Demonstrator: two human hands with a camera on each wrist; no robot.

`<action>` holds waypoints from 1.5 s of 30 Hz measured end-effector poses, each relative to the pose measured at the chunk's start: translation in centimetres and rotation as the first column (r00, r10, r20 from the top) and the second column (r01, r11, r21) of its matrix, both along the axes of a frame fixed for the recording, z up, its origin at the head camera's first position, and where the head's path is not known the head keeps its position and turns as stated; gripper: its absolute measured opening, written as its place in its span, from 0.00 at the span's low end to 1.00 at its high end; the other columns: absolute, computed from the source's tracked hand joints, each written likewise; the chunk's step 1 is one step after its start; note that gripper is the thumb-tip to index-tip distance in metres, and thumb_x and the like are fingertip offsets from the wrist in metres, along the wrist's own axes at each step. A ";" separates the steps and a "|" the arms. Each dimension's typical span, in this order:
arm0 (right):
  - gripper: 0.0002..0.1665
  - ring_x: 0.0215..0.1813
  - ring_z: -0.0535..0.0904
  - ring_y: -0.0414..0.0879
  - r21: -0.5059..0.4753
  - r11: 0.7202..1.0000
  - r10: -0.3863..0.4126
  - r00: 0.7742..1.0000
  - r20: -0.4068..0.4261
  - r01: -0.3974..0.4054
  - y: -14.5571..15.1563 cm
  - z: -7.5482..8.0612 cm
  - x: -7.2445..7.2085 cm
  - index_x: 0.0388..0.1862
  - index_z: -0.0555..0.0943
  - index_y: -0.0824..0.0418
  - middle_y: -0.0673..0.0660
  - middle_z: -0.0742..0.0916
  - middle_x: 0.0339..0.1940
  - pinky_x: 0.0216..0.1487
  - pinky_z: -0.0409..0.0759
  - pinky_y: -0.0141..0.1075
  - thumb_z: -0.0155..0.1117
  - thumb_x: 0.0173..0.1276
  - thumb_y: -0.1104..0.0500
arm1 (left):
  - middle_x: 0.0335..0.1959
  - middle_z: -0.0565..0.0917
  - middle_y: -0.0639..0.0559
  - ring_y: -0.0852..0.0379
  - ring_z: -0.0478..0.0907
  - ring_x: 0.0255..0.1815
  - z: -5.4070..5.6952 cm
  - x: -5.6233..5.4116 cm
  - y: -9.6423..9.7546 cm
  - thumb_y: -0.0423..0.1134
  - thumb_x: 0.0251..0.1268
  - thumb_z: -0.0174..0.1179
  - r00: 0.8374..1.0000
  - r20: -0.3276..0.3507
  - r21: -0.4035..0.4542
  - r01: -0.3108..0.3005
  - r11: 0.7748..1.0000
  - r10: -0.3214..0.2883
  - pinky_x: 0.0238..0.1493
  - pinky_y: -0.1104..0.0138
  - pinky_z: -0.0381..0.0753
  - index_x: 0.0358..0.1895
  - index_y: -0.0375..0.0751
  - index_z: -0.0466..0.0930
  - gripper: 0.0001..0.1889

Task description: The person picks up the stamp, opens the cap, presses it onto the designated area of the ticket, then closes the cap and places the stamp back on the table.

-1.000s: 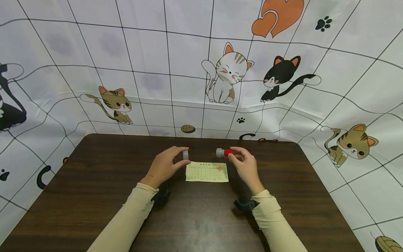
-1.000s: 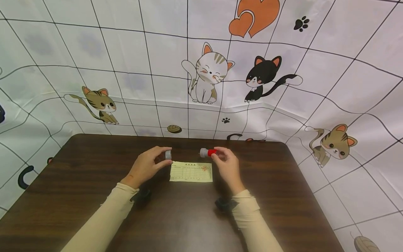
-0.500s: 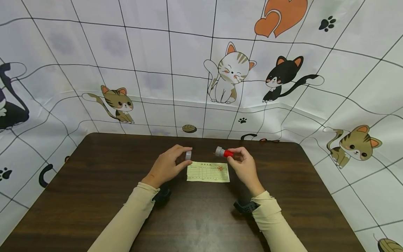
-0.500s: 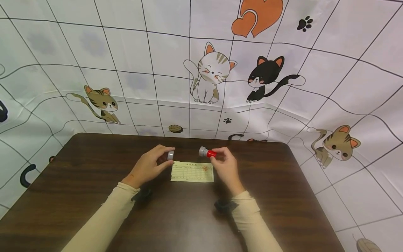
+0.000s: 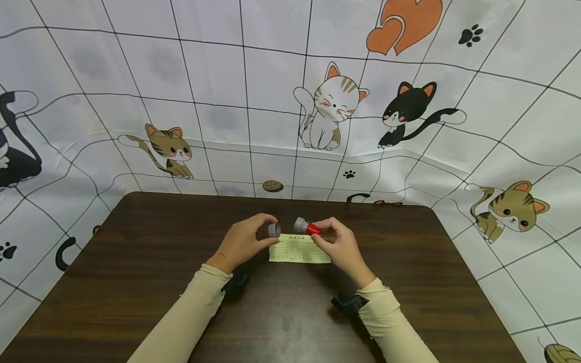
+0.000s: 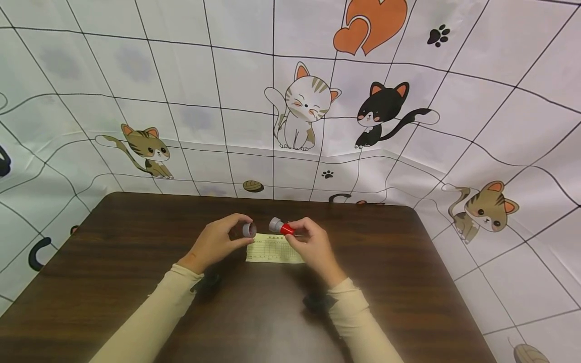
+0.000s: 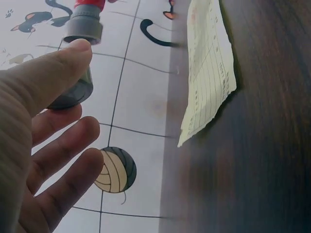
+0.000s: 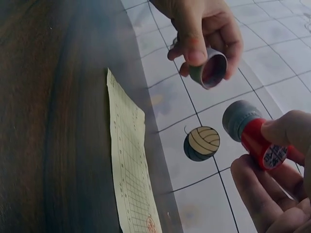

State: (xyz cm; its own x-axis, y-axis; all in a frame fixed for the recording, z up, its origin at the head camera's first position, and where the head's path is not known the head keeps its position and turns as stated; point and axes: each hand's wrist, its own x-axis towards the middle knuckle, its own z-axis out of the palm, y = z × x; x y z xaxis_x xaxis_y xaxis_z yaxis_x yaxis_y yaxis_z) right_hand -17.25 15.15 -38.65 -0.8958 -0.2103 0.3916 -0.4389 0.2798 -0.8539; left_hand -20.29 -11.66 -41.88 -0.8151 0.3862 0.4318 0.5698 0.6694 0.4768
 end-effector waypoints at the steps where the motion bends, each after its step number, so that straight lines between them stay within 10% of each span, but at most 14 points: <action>1: 0.13 0.45 0.87 0.65 0.003 1.000 0.009 1.000 -0.010 -0.009 -0.1 0.0 0.0 0.46 0.81 0.77 0.72 0.87 0.50 0.45 0.89 0.42 0.71 0.64 0.76 | 0.48 0.86 0.55 0.56 0.85 0.42 0.0 0.0 0.1 0.46 0.61 0.77 1.000 -0.001 0.003 0.002 1.000 -0.002 0.42 0.61 0.86 0.58 0.48 0.82 0.24; 45: 0.13 0.51 0.86 0.63 0.113 0.987 0.116 0.992 -0.044 -0.111 -1.9 -0.7 0.8 0.49 0.83 0.75 0.69 0.88 0.50 0.51 0.87 0.54 0.69 0.67 0.76 | 0.50 0.87 0.54 0.54 0.85 0.40 0.6 0.8 1.4 0.46 0.63 0.74 0.982 -0.093 -0.099 0.154 0.983 -0.163 0.41 0.63 0.86 0.61 0.45 0.84 0.24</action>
